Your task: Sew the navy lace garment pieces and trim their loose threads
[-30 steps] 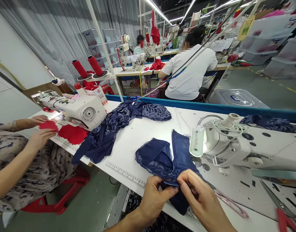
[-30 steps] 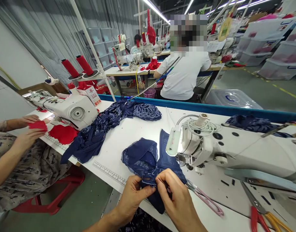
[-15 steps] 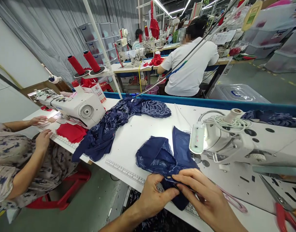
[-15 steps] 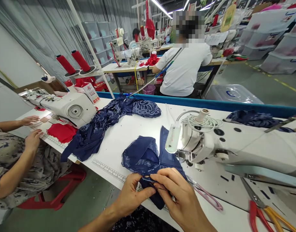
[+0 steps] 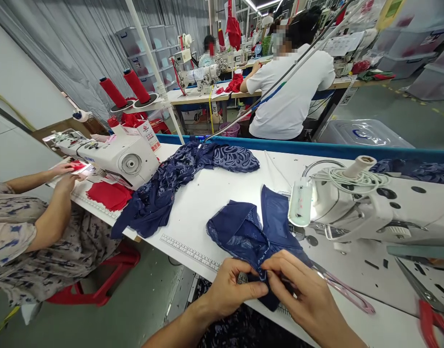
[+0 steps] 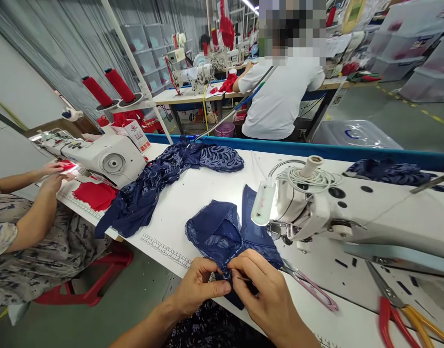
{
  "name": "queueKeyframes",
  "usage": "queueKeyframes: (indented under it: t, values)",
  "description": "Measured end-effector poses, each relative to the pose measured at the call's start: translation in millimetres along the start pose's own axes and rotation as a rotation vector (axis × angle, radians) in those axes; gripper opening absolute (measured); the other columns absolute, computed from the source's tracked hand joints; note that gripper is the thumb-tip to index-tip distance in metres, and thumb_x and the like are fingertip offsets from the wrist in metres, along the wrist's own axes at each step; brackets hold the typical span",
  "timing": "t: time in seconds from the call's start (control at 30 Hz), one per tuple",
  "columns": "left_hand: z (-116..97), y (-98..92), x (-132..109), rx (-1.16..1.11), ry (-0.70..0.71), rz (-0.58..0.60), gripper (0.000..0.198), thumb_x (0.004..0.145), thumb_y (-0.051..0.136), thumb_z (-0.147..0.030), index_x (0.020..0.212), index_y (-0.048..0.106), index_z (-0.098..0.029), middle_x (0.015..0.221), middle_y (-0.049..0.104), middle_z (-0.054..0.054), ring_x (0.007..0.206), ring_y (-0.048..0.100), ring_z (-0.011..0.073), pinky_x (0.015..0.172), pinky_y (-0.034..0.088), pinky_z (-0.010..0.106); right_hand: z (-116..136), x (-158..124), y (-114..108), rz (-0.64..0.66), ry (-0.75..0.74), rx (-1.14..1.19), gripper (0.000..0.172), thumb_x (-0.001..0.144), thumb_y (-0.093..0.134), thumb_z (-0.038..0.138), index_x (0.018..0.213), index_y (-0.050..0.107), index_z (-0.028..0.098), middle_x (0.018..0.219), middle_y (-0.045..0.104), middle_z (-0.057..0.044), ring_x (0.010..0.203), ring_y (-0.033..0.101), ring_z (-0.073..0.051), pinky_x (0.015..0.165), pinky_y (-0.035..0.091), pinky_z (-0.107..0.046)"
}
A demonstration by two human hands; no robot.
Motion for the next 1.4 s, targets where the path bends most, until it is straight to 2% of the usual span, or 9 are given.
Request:
queueKeyframes:
  t: [0.13,0.27,0.47,0.57,0.7,0.87,1.1,1.23,1.4]
  values:
    - [4.1,-3.7,2.9,0.033,-0.035,0.029,0.044,0.063,0.082,-0.057,0.070,0.070,-0.014,0.071,0.062,0.002,0.073,0.055,0.0162,0.071,0.045,0.026,-4.1,-1.1,1.5,-0.019,0.068,0.060,0.012,0.095,0.050,0.018,0.089,0.059,0.024,0.078,0.056,0.001,0.065,0.056,-0.011,0.055,0.044,-0.022]
    - [-16.0,-2.8,2.6,0.219,0.075,0.004,0.030,0.084,0.067,-0.043,0.080,0.073,-0.014,0.078,0.067,0.005,0.077,0.058,0.0172,0.076,0.047,0.028,-13.7,-3.7,-2.2,-0.020,0.113,0.114,0.012,0.096,0.052,0.021,0.102,0.061,0.026,0.085,0.057,0.000,0.072,0.058,-0.012,0.054,0.044,-0.021]
    - [-60.9,-9.1,-19.9,0.700,0.527,-0.376,0.017,0.087,0.062,-0.017,0.104,0.065,-0.018,0.091,0.062,0.006,0.088,0.058,0.0189,0.081,0.048,0.032,-14.8,-2.0,-2.3,0.029,0.110,0.108,0.015,0.097,0.049,0.022,0.104,0.062,0.026,0.090,0.057,-0.002,0.075,0.057,-0.013,0.056,0.045,-0.023]
    - [-71.2,-0.1,-22.6,0.847,0.700,-0.327,0.022,0.088,0.060,-0.013,0.107,0.065,-0.023,0.106,0.062,0.007,0.106,0.056,0.0216,0.104,0.039,0.045,-11.0,-0.7,-0.6,0.026,0.072,0.079,0.016,0.097,0.048,0.020,0.105,0.061,0.026,0.089,0.057,-0.002,0.077,0.058,-0.014,0.062,0.047,-0.024]
    - [-63.6,-0.4,-4.8,0.793,0.490,-0.140,0.008,0.090,0.058,-0.016,0.089,0.063,-0.022,0.089,0.067,0.000,0.096,0.061,0.0176,0.117,0.018,0.050,-13.8,-0.7,-3.9,-0.010,0.069,-0.034,0.013,0.095,0.049,0.022,0.099,0.061,0.025,0.090,0.059,-0.003,0.080,0.058,-0.016,0.065,0.048,-0.027]
    - [-45.2,-8.0,8.8,0.581,0.126,-0.032,0.012,0.091,0.055,-0.026,0.086,0.063,-0.018,0.085,0.065,0.001,0.084,0.058,0.0164,0.088,0.044,0.030,-29.4,-0.2,-1.3,0.104,0.221,0.076,0.018,0.097,0.047,0.033,0.089,0.061,0.024,0.081,0.057,-0.002,0.070,0.055,-0.014,0.056,0.044,-0.026]
    - [-36.4,-8.5,15.8,0.384,-0.001,0.025,0.024,0.091,0.055,-0.034,0.088,0.068,-0.015,0.080,0.062,0.002,0.077,0.053,0.0146,0.073,0.041,0.024,-41.5,2.6,-1.6,0.148,0.287,0.166,0.030,0.100,0.043,0.040,0.083,0.060,0.023,0.081,0.058,-0.001,0.072,0.056,-0.014,0.060,0.045,-0.027]
    - [-30.1,-9.6,16.4,0.298,-0.050,-0.006,0.027,0.092,0.054,-0.036,0.085,0.068,-0.014,0.076,0.060,0.001,0.075,0.051,0.0136,0.071,0.039,0.023,-22.6,-4.1,-23.4,-0.125,0.137,0.001,0.013,0.095,0.054,0.030,0.103,0.063,0.027,0.093,0.061,-0.003,0.070,0.057,-0.013,0.055,0.045,-0.025]
    - [-31.5,-3.6,16.4,0.310,-0.065,-0.005,0.025,0.092,0.053,-0.034,0.084,0.067,-0.015,0.075,0.060,0.000,0.073,0.051,0.0129,0.069,0.037,0.023,19.0,-18.3,-23.0,-0.265,-0.182,-0.315,0.027,0.084,0.065,0.011,0.108,0.064,0.024,0.090,0.060,-0.005,0.078,0.057,-0.017,0.070,0.048,-0.032]
Point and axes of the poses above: each hand's wrist, its own x-axis towards the middle knuckle, its own y-axis out of the palm, z = x × y, the point moved 8 cm from there along x, towards the middle knuckle
